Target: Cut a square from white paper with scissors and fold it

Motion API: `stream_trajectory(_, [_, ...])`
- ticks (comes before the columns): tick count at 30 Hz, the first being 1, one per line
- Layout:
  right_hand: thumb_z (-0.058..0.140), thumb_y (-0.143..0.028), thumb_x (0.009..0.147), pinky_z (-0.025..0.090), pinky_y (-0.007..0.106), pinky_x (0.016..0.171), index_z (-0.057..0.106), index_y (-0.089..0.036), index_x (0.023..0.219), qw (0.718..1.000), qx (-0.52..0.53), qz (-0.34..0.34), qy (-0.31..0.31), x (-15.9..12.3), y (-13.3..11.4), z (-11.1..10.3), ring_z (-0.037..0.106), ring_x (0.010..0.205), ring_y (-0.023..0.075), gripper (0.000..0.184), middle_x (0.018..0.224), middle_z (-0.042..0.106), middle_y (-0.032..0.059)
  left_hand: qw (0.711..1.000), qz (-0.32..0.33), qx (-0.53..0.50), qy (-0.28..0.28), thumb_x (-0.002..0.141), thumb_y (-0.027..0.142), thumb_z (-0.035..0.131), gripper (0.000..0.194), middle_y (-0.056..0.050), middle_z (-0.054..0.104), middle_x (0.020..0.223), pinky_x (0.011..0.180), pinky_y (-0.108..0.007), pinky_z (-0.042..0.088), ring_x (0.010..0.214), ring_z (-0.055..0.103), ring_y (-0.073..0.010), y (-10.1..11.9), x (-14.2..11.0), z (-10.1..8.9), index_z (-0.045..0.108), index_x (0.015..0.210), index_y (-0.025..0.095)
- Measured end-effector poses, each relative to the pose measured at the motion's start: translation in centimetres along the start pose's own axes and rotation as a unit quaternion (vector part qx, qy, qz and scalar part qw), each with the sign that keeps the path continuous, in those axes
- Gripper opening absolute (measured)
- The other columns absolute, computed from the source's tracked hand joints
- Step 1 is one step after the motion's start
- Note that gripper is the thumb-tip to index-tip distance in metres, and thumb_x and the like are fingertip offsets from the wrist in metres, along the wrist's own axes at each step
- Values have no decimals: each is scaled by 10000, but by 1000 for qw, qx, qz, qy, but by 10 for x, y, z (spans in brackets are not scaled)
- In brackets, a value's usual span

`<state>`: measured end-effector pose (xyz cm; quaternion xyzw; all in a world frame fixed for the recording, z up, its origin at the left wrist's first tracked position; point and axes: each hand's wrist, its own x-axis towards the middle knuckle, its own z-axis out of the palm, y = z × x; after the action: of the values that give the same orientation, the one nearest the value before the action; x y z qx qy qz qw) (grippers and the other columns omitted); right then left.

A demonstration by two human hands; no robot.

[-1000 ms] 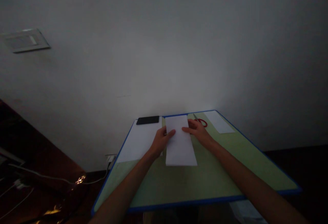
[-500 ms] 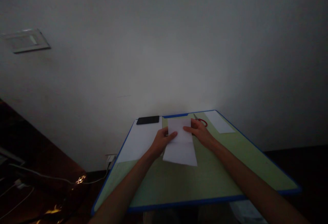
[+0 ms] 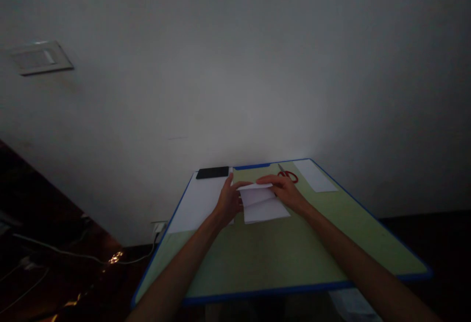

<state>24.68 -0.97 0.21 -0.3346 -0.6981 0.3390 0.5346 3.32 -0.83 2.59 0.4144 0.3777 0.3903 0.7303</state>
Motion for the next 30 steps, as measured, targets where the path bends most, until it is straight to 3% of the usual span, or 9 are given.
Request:
stream_trajectory(2, [522,-140,720,434,396,1005,787,-254,957,1000,-5,-9,-5,0,0,0,631,1087,228,373,1068,733,47,999,3,49,10,776,699,563,622,-26,628,731,489,-235,430,573,597,-151,-1,-2,2,661,1076,163])
stream_trajectory(5, [530,-177,753,434,397,994,769,-246,1005,1000,-3,13,4,-1,-4,3,629,1083,234,354,1083,728,56,990,38,132,10,717,481,750,443,12,591,704,462,-198,372,536,546,-103,-5,-3,3,673,1024,172])
stream_trajectory(9, [507,-301,846,502,364,828,644,-275,1249,985,92,140,30,-1,-12,5,656,1008,232,427,1146,714,59,982,81,173,3,697,384,793,408,-23,650,850,485,-187,381,624,587,-105,-7,-4,1,681,1035,187])
stream_trajectory(12, [433,-413,910,512,337,743,645,-262,1234,967,159,200,18,-2,-16,5,664,984,235,415,1150,706,75,977,111,180,7,677,353,822,461,-79,678,1030,560,-222,459,770,653,-164,-9,-4,-1,670,1079,185])
stream_trajectory(18, [725,-372,754,507,313,747,702,-206,1097,992,31,125,-5,-2,-16,5,649,899,204,381,1044,704,56,976,156,153,3,656,342,862,535,-85,711,947,694,-301,526,777,676,-184,-13,-1,-3,638,1107,161])
stream_trajectory(30, [761,-352,719,534,299,665,695,-197,1101,986,76,151,-14,-1,-11,3,680,800,190,417,971,724,51,974,166,154,-15,655,318,865,541,-71,713,909,706,-308,538,772,674,-181,-11,-3,-2,629,1114,156])
